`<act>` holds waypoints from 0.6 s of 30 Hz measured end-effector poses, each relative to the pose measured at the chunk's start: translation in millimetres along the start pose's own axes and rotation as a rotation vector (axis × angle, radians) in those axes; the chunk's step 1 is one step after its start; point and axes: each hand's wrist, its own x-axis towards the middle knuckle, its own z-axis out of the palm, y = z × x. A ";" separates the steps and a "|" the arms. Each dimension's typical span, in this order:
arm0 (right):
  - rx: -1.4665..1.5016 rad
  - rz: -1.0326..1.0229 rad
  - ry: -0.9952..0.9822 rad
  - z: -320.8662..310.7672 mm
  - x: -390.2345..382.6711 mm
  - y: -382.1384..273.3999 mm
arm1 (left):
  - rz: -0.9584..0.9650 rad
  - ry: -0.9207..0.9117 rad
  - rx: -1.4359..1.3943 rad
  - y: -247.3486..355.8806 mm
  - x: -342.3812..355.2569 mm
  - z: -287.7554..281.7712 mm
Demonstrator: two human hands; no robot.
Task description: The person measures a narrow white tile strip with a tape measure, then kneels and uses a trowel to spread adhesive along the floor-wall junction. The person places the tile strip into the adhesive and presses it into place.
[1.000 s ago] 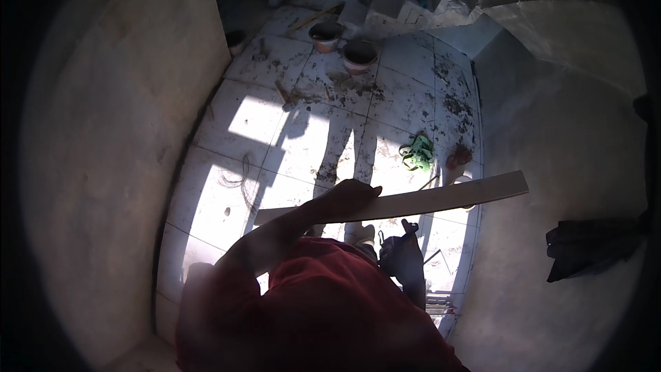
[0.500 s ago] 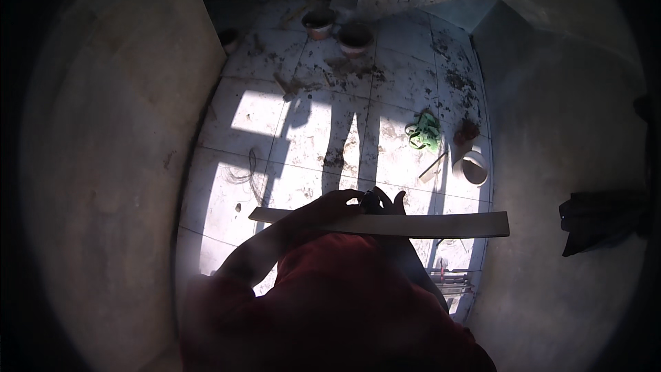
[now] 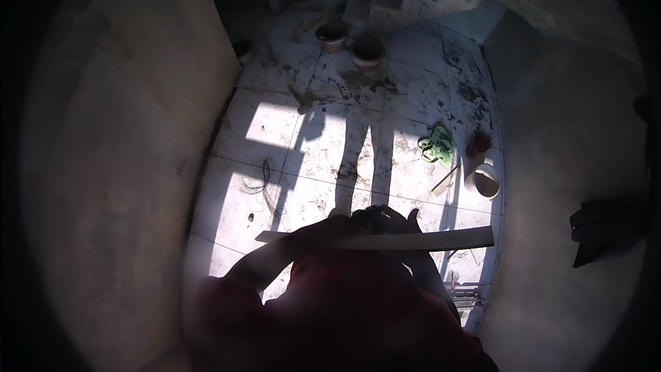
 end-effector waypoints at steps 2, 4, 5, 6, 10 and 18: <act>0.303 0.171 -0.007 -29.7 -22.6 2.0 | -0.065 0.023 -0.001 -12.4 7.2 0.2; -0.495 0.048 0.229 -54.9 -43.6 28.5 | -0.109 0.066 0.007 -25.0 13.5 -0.4; -1.032 0.171 0.415 -65.3 -59.6 46.9 | -0.108 0.097 0.032 -31.0 16.0 -2.1; -1.269 0.214 0.458 -73.5 -73.2 66.1 | -0.107 0.128 0.057 -36.5 18.0 -3.9; -0.975 0.205 0.325 -84.0 -100.0 111.0 | 0.006 0.241 -0.108 -52.4 16.1 -12.6; -1.261 0.287 0.564 -35.3 -80.3 68.2 | -0.177 0.401 -0.224 -51.9 5.7 -28.6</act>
